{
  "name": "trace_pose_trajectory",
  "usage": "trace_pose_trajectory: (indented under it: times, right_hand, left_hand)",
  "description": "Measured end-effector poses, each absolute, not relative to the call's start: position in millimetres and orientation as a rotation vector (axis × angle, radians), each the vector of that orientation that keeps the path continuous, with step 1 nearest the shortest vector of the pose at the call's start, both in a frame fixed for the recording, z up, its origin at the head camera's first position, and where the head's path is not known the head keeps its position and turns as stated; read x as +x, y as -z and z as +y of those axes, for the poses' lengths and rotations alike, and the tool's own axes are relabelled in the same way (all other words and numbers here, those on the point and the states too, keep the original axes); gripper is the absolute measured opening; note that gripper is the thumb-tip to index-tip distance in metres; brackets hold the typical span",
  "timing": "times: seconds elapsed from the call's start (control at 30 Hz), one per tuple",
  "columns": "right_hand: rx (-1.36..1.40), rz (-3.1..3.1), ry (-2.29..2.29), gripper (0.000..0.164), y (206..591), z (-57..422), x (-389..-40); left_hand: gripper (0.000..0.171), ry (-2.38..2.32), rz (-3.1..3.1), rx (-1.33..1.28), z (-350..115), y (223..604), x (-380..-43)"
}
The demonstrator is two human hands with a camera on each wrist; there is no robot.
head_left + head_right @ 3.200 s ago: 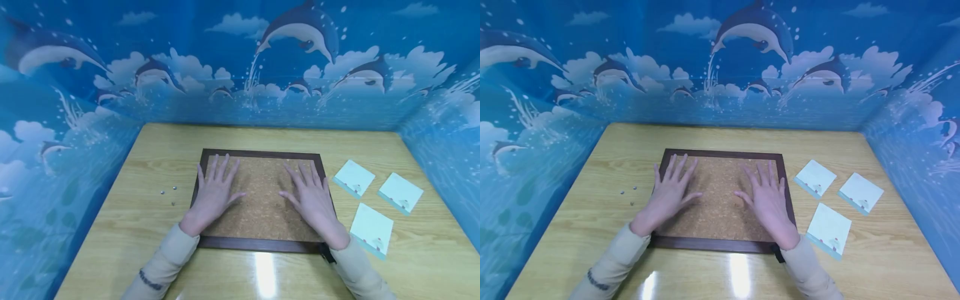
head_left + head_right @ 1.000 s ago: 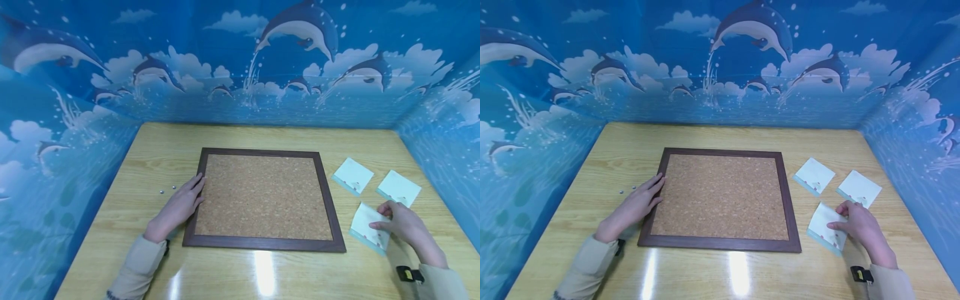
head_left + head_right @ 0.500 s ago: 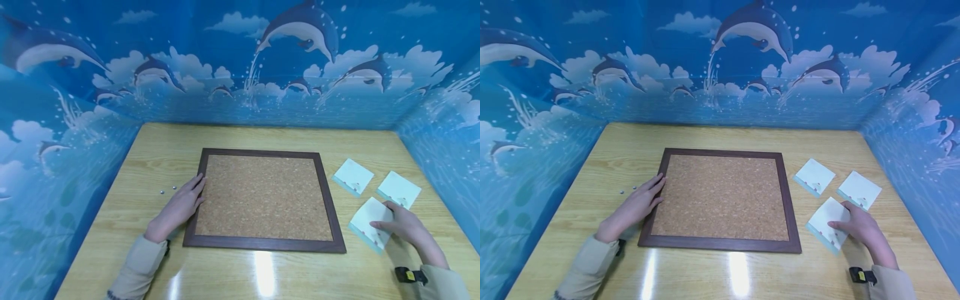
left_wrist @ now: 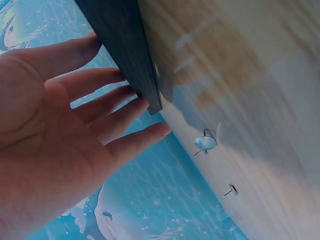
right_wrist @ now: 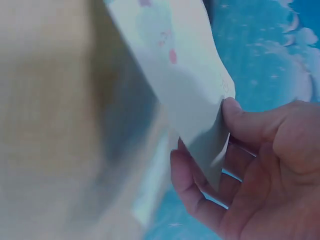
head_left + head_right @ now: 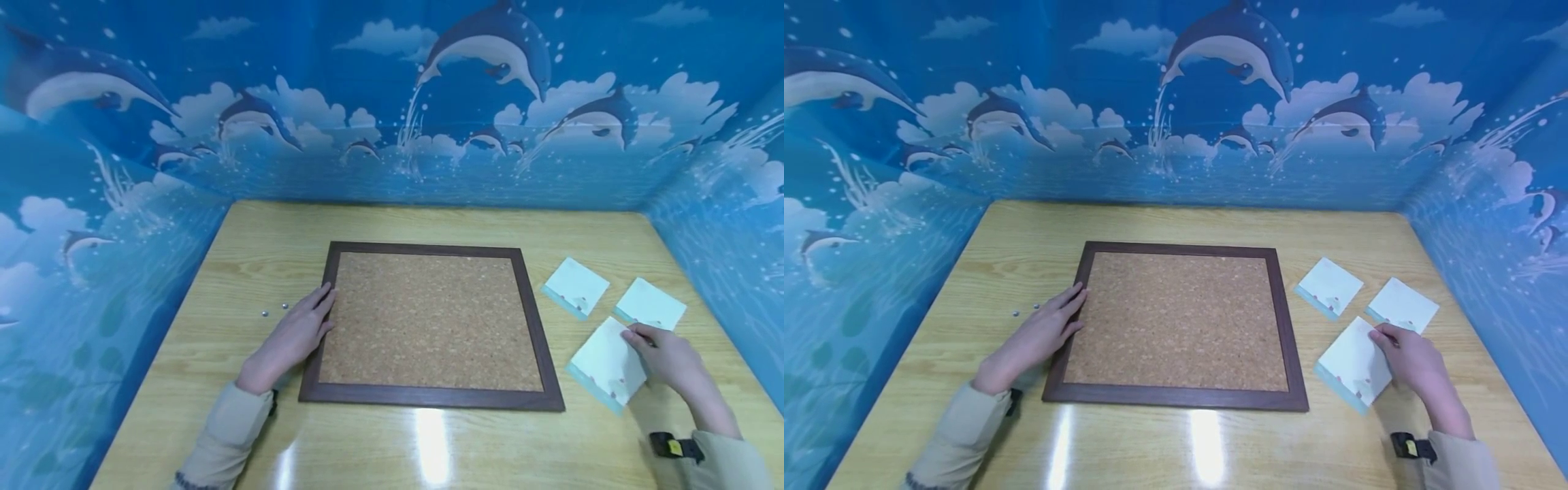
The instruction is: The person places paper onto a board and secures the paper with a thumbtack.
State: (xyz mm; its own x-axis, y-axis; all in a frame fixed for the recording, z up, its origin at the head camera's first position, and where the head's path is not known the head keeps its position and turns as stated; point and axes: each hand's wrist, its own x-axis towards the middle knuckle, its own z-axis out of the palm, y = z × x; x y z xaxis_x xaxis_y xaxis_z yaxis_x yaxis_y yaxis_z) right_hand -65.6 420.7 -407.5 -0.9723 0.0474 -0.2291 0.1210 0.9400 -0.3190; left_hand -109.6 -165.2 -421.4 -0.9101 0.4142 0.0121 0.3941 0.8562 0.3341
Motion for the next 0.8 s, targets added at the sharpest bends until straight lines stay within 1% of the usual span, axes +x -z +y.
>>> trace_pose_trajectory:
  times: [0.23, 0.43, 0.6, 0.8]
  right_hand:
    - [0.071, 3.079, 0.633, 0.045, 371.6, 397.4, -71.6]
    - [-0.016, 3.160, 0.740, 0.038, 345.2, 350.7, -88.6]
    - [-0.124, 3.169, 0.840, 0.034, 338.1, 306.7, -104.5]
    - [-0.271, 3.099, 0.910, 0.034, 341.4, 254.2, -127.2]
  left_hand:
    - [0.057, -0.483, 2.954, 0.624, -166.9, 416.7, -109.4]
    - [0.057, -0.456, 2.965, 0.607, -167.9, 417.2, -110.6]
    - [0.054, -0.450, 2.976, 0.591, -165.2, 416.2, -113.9]
    - [0.051, -0.464, 2.970, 0.586, -162.6, 413.7, -117.4]
